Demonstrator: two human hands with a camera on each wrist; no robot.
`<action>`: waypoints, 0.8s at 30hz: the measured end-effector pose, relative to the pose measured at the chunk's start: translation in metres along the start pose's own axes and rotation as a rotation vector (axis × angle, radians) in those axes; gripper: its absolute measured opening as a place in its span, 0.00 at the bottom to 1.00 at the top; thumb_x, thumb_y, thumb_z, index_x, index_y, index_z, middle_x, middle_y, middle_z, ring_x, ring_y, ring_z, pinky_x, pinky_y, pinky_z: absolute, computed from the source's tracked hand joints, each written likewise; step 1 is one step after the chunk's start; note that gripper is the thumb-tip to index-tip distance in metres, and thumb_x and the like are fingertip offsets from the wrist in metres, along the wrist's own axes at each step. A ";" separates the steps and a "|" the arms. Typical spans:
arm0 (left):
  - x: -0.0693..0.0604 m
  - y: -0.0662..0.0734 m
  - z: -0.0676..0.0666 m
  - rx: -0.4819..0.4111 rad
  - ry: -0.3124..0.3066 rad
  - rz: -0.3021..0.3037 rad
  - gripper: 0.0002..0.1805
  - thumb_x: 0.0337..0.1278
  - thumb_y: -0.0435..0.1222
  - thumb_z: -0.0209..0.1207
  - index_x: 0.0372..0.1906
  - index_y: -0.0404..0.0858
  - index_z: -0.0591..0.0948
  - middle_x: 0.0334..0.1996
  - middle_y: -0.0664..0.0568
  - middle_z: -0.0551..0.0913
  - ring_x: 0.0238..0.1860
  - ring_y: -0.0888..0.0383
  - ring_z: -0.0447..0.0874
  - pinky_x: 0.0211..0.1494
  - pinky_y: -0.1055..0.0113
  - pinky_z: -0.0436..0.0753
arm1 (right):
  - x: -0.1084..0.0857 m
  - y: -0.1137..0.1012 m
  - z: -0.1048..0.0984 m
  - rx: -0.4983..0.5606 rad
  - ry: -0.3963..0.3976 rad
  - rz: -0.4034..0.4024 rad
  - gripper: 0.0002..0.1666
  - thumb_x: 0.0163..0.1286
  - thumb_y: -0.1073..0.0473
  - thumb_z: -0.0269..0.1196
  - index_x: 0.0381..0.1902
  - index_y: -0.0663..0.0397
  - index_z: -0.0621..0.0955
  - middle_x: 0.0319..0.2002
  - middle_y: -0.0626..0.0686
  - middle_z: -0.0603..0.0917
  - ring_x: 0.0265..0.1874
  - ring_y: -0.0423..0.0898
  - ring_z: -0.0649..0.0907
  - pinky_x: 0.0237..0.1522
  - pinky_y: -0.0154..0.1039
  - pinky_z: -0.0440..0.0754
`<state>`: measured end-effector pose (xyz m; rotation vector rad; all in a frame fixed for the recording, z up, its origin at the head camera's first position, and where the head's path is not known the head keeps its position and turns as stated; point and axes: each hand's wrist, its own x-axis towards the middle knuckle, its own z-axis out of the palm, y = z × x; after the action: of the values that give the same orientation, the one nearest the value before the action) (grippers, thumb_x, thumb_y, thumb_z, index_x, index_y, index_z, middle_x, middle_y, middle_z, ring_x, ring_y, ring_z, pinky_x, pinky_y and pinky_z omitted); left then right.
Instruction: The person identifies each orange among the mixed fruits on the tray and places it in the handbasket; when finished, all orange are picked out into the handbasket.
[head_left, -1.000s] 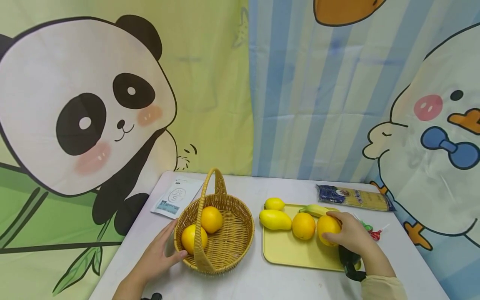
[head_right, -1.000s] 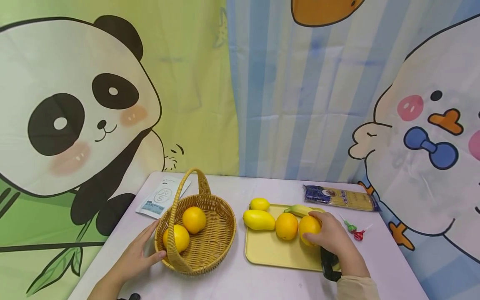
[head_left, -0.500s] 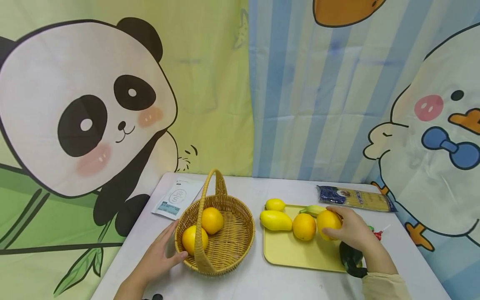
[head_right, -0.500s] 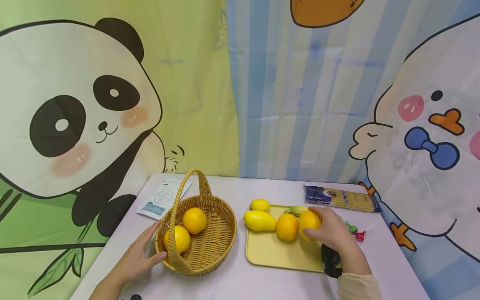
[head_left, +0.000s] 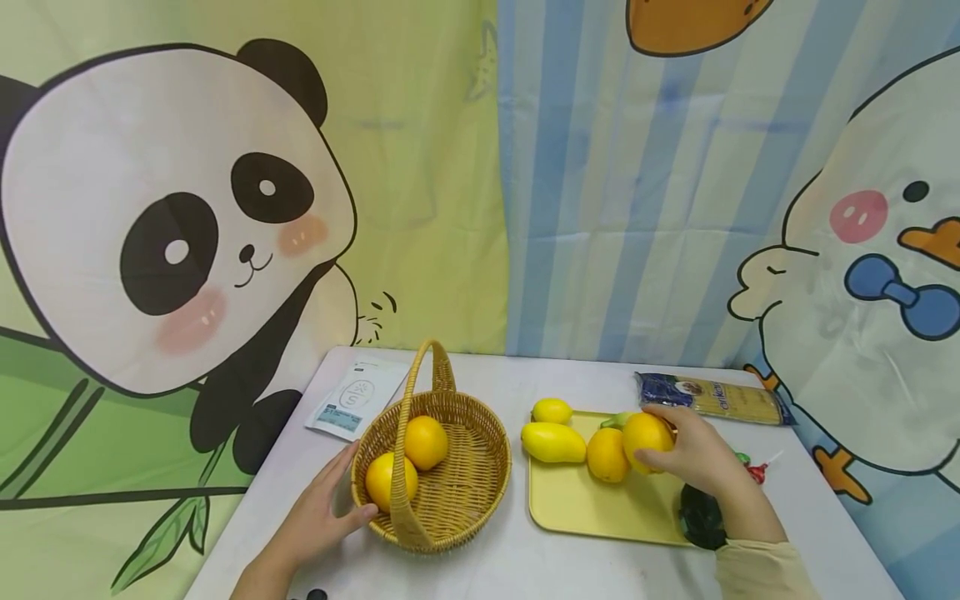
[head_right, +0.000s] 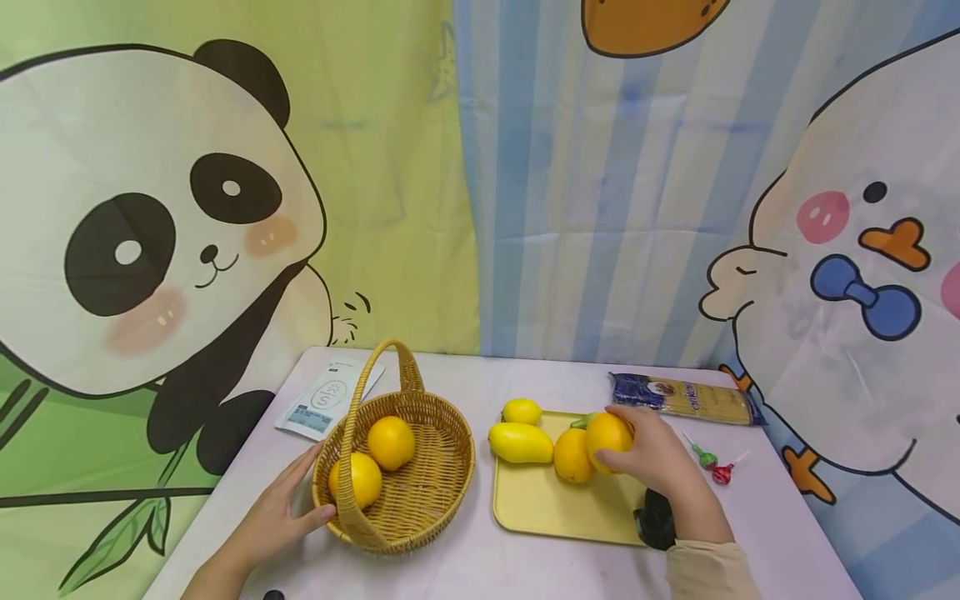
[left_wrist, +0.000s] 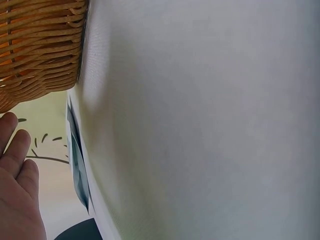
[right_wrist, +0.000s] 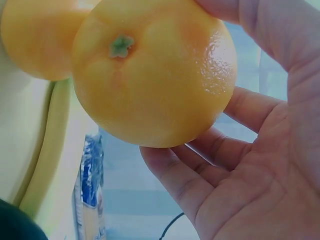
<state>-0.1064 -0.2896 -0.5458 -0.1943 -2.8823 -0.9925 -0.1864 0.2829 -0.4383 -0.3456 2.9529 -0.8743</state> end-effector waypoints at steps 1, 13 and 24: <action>0.000 0.000 0.000 -0.001 0.000 -0.001 0.58 0.55 0.60 0.71 0.85 0.47 0.54 0.83 0.39 0.59 0.80 0.31 0.61 0.74 0.25 0.66 | 0.001 -0.001 0.000 0.009 -0.001 -0.007 0.49 0.60 0.42 0.78 0.72 0.62 0.74 0.65 0.68 0.79 0.54 0.58 0.83 0.52 0.57 0.89; 0.001 0.003 -0.003 -0.013 -0.017 -0.029 0.58 0.56 0.60 0.70 0.85 0.48 0.53 0.84 0.41 0.57 0.81 0.32 0.59 0.74 0.25 0.66 | 0.008 -0.016 0.004 0.016 0.032 -0.039 0.47 0.61 0.43 0.77 0.72 0.59 0.74 0.65 0.66 0.79 0.54 0.57 0.82 0.53 0.56 0.90; 0.000 0.003 -0.002 -0.014 -0.010 -0.018 0.58 0.55 0.59 0.70 0.85 0.46 0.54 0.83 0.40 0.58 0.80 0.31 0.60 0.73 0.24 0.66 | 0.014 -0.030 0.004 0.031 0.040 -0.056 0.46 0.62 0.45 0.77 0.73 0.57 0.74 0.65 0.65 0.78 0.56 0.58 0.82 0.55 0.58 0.89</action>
<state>-0.1056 -0.2880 -0.5424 -0.1745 -2.8916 -1.0181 -0.1935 0.2537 -0.4249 -0.4153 2.9760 -0.9432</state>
